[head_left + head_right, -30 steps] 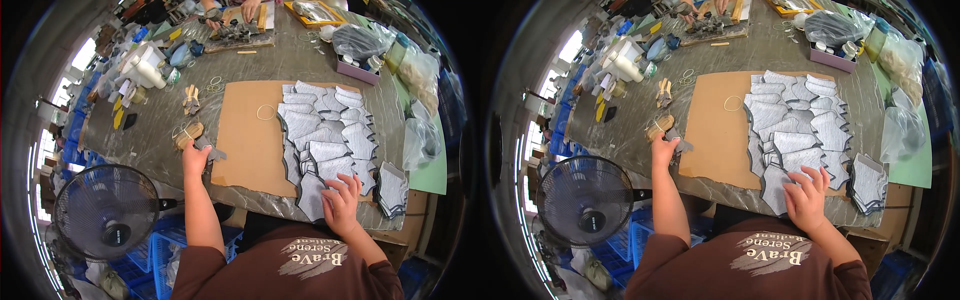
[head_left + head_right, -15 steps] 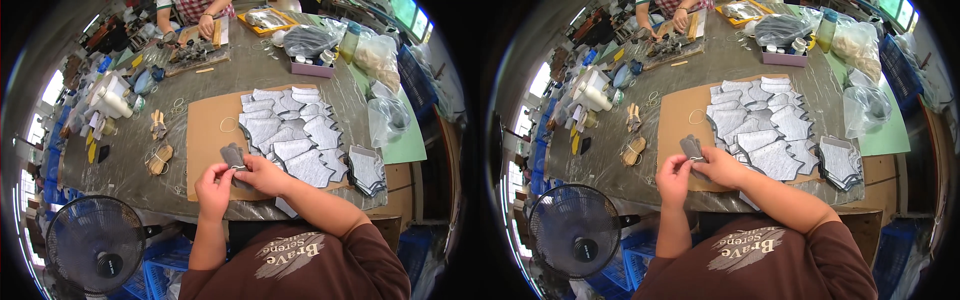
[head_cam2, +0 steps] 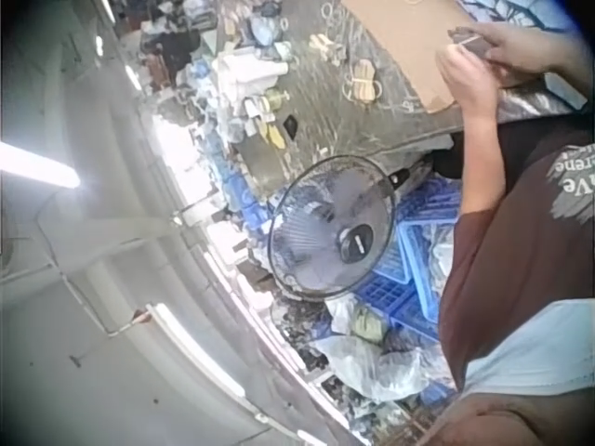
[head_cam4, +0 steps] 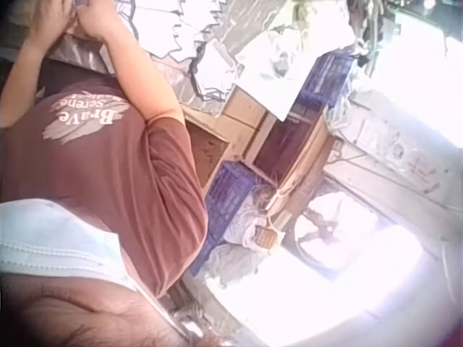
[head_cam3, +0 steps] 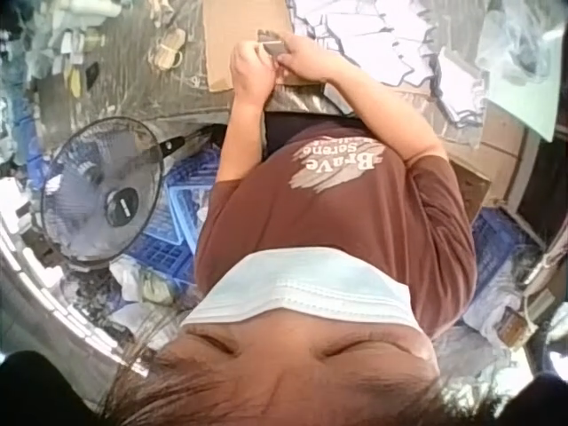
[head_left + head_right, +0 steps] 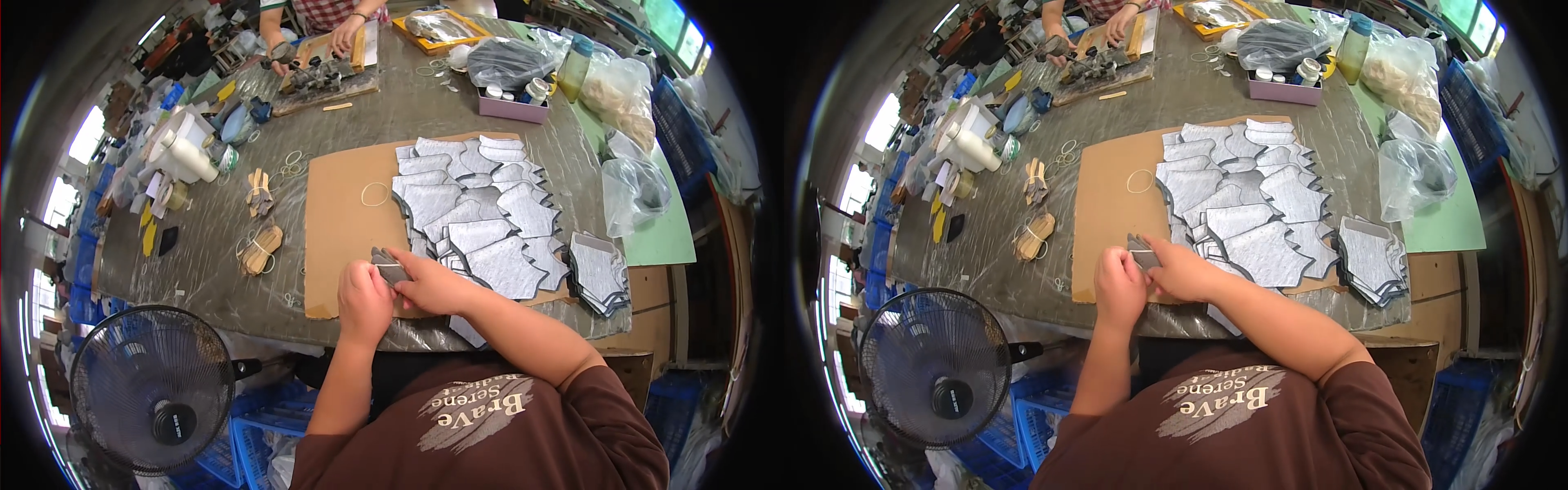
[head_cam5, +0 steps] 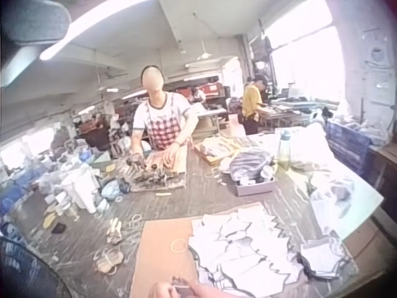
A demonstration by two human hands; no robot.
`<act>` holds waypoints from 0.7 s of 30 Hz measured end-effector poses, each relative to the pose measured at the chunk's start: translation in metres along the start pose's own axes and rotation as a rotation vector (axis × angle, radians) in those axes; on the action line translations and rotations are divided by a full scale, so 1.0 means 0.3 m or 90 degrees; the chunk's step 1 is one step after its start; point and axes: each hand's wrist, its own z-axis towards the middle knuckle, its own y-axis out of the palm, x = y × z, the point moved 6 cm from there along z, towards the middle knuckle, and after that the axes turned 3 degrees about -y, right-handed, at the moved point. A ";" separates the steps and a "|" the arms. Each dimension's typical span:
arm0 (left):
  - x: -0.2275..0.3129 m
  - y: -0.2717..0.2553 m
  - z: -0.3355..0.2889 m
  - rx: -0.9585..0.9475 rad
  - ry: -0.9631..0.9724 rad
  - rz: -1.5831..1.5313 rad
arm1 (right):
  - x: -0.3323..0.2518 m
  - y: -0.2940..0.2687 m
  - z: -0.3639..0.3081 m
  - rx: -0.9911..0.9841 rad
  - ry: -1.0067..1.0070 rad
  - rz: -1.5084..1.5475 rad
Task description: The recorder is counting and stacking cut fabric components for shoe manufacturing at a workbench.
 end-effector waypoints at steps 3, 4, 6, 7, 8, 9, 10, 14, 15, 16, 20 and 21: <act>-0.065 0.010 0.029 0.000 -0.026 0.049 | 0.029 0.007 0.037 -0.124 0.076 0.248; -0.073 -0.004 0.034 0.002 -0.013 0.021 | 0.042 -0.004 0.052 -0.127 0.076 0.247; -0.088 -0.007 0.048 -0.016 -0.003 -0.002 | 0.060 -0.003 0.071 -0.179 0.095 0.383; -0.093 -0.007 0.053 -0.034 0.008 -0.025 | 0.064 0.001 0.074 -0.179 0.094 0.383; -0.143 -0.004 0.053 -0.069 -0.126 -0.107 | 0.026 -0.007 0.076 -0.135 0.009 0.171; -0.167 -0.013 0.064 -0.098 -0.215 -0.144 | -0.009 -0.010 0.079 -0.088 -0.075 -0.041; -0.178 -0.020 0.072 -0.077 -0.208 -0.121 | 0.009 0.002 0.097 -0.095 -0.038 0.032; -0.223 -0.041 0.077 -0.061 -0.217 -0.114 | 0.038 0.037 0.126 -0.177 0.045 0.061; -0.230 -0.046 0.078 -0.059 -0.219 -0.113 | 0.039 0.036 0.133 -0.143 0.045 0.159; -0.262 -0.032 0.070 -0.069 -0.331 -0.307 | 0.040 0.034 0.138 -0.108 0.045 0.257; -0.271 -0.035 0.054 -0.106 -0.401 -0.388 | 0.034 0.060 0.121 -0.230 0.081 0.465; -0.270 -0.043 0.052 -0.122 -0.372 -0.285 | 0.014 0.044 0.115 -0.174 0.019 0.302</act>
